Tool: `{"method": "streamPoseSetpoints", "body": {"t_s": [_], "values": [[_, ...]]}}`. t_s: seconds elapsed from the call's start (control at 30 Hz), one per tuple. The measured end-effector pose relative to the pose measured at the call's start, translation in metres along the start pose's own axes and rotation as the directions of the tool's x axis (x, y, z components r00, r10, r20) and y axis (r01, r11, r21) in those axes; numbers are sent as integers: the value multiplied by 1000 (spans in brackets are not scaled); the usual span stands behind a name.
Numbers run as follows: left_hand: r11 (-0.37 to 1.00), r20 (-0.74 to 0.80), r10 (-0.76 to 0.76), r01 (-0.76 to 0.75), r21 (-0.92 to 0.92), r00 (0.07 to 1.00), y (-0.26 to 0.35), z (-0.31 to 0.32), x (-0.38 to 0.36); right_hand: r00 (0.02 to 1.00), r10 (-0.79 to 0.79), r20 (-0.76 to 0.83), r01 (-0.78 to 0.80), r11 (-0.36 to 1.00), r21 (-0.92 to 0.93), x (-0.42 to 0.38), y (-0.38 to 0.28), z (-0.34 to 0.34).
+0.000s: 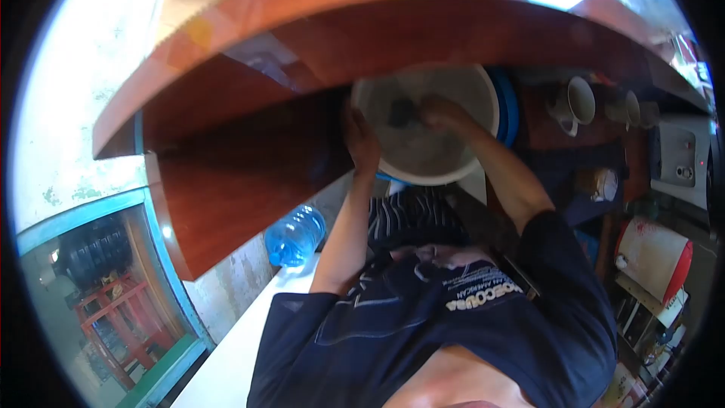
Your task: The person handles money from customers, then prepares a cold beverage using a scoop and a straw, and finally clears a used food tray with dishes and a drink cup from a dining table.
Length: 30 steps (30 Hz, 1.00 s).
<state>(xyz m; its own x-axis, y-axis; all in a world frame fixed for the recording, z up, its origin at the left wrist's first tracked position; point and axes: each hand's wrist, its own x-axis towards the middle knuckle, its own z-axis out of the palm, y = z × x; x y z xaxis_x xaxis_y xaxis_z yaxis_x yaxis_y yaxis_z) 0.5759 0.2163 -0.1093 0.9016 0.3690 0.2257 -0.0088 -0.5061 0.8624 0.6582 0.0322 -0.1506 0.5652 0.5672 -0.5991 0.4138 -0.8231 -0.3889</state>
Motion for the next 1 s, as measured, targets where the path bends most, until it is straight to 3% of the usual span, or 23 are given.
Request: {"method": "streamPoseSetpoints", "body": {"t_s": [0.07,0.13,0.17,0.23,0.3,0.4,0.5,0.57,0.7,0.73,0.8,0.9,1.0], "values": [[999,-14,12,-11,31,1000,-4,-2,-12,971,-140,-194,129,989,-69,0,-12,17],[1000,-4,20,-20,-1,1000,-2,-4,-18,921,-93,-379,90,996,-25,4,-29,52],[999,-7,33,-33,-18,999,-1,-4,-12,885,18,-466,8,998,54,14,-41,68],[999,2,-1,1,-38,1000,1,-6,-8,898,131,-420,-61,983,176,12,-49,71],[995,14,-21,22,-93,1000,7,-2,-10,977,103,-184,-62,974,216,0,-34,56],[992,16,-6,8,-123,1000,8,-7,-9,762,24,-648,111,980,167,-3,-21,66],[997,33,-20,22,-67,999,-4,-4,-15,890,182,-418,107,808,579,-38,-26,37],[997,75,-37,42,-65,997,-7,-6,-12,926,231,-298,79,655,752,-62,-31,24],[934,163,276,-304,187,947,-5,-15,-1,935,300,-190,84,331,940,-98,-37,24],[876,230,379,-428,221,896,-5,-10,4,928,302,-219,106,349,931,-104,-35,31],[983,367,163,-120,-139,916,52,-3,5,906,322,-274,139,386,912,-140,-32,33],[931,550,164,56,-360,819,99,25,-7,864,402,-303,120,420,900,-233,-42,21],[827,682,296,178,-533,669,141,69,-37,772,518,-369,89,486,869,-311,-31,27]]}}
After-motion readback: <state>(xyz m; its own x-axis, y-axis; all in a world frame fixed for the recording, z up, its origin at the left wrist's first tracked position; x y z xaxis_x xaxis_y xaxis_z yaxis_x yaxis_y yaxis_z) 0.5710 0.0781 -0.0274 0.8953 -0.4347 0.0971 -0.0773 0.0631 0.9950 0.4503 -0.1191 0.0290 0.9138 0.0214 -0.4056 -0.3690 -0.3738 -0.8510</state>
